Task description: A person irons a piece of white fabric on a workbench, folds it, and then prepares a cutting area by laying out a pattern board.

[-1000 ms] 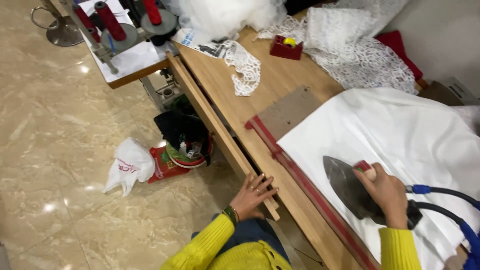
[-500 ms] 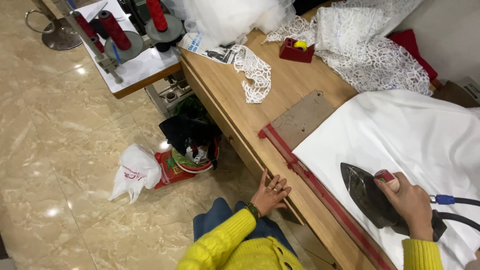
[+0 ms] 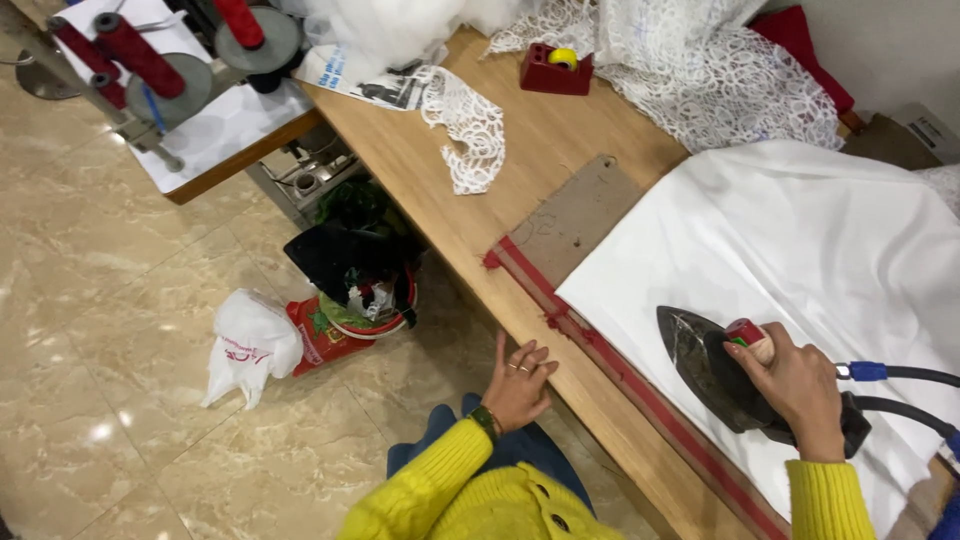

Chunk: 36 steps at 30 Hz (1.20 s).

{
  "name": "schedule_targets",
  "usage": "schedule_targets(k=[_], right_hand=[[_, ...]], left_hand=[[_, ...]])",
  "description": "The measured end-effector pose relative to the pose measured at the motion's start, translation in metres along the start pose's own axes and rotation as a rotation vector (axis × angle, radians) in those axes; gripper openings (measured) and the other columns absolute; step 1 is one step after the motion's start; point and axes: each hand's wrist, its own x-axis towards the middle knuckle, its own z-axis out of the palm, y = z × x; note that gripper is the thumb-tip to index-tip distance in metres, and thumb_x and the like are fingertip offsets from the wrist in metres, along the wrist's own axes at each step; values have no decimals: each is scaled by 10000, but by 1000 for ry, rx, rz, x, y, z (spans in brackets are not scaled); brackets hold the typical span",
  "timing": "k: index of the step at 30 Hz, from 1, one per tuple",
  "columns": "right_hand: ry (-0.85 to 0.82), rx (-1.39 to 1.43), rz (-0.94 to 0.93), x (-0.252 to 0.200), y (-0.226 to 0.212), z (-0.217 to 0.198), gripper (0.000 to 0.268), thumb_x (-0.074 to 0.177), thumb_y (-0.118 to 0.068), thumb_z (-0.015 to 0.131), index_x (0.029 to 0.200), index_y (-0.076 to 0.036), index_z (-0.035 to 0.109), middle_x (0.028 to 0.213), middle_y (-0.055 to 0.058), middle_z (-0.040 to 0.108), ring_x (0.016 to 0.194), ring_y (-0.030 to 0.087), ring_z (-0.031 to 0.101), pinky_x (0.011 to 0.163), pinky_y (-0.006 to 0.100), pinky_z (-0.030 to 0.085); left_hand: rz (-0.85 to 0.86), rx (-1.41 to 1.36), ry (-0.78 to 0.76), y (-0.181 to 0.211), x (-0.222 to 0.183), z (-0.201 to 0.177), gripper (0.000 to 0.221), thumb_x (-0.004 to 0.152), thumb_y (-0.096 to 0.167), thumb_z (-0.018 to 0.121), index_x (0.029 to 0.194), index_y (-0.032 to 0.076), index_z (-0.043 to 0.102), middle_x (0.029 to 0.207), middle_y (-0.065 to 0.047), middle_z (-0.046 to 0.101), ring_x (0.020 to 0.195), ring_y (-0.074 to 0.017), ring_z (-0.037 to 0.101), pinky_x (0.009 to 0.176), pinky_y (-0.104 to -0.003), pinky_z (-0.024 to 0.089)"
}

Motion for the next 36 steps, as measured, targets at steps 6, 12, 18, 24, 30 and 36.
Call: schedule_targets(k=[6, 12, 18, 24, 30, 36], right_hand=[[-15, -22, -32, 1, 3, -1, 591, 886, -673, 565, 1186, -166, 614, 742, 253, 706, 833, 491, 672, 736, 544, 496], [-44, -21, 4, 6, 3, -9, 599, 888, -758, 543, 1051, -192, 655, 736, 212, 743, 922, 414, 746, 865, 458, 551], [-54, -5, -18, 8, 12, -2, 594, 870, -775, 542, 1010, -203, 625, 718, 187, 747, 901, 381, 750, 887, 420, 533], [20, 69, -102, 14, 19, -3, 559, 898, -731, 557, 973, -177, 576, 652, 165, 736, 726, 355, 756, 830, 389, 519], [60, 271, -15, 29, 28, -12, 536, 928, -634, 633, 989, -104, 586, 710, 231, 737, 735, 398, 753, 816, 426, 504], [90, 173, 51, 43, 41, 0, 578, 910, -701, 613, 1011, -132, 595, 665, 223, 717, 693, 404, 732, 778, 404, 490]], left_hand=[[-160, -128, 99, 21, 50, -22, 218, 877, 253, 600, 1060, 154, 665, 1150, -63, 665, 1222, -303, 570, 1146, -802, 97], [-85, -16, -39, 22, 122, 3, 510, 1000, 479, 551, 1455, 251, 531, 1516, -76, 490, 1466, -336, 358, 1142, -763, 139], [-213, 179, -203, 19, 134, 16, 586, 1009, 633, 413, 1521, 350, 444, 1629, 42, 393, 1512, -243, 307, 1174, -696, 108], [-406, 338, -163, 18, 129, 19, 608, 1002, 647, 436, 1499, 302, 497, 1585, 0, 486, 1461, -223, 411, 1156, -731, -7], [-402, 425, -147, 15, 130, 15, 628, 998, 630, 475, 1465, 217, 543, 1550, 7, 535, 1442, -230, 460, 1159, -778, 3], [-293, 437, -62, 27, 167, 46, 661, 1014, 665, 387, 1302, 129, 644, 1458, -131, 601, 1438, -315, 460, 1142, -796, 140]])
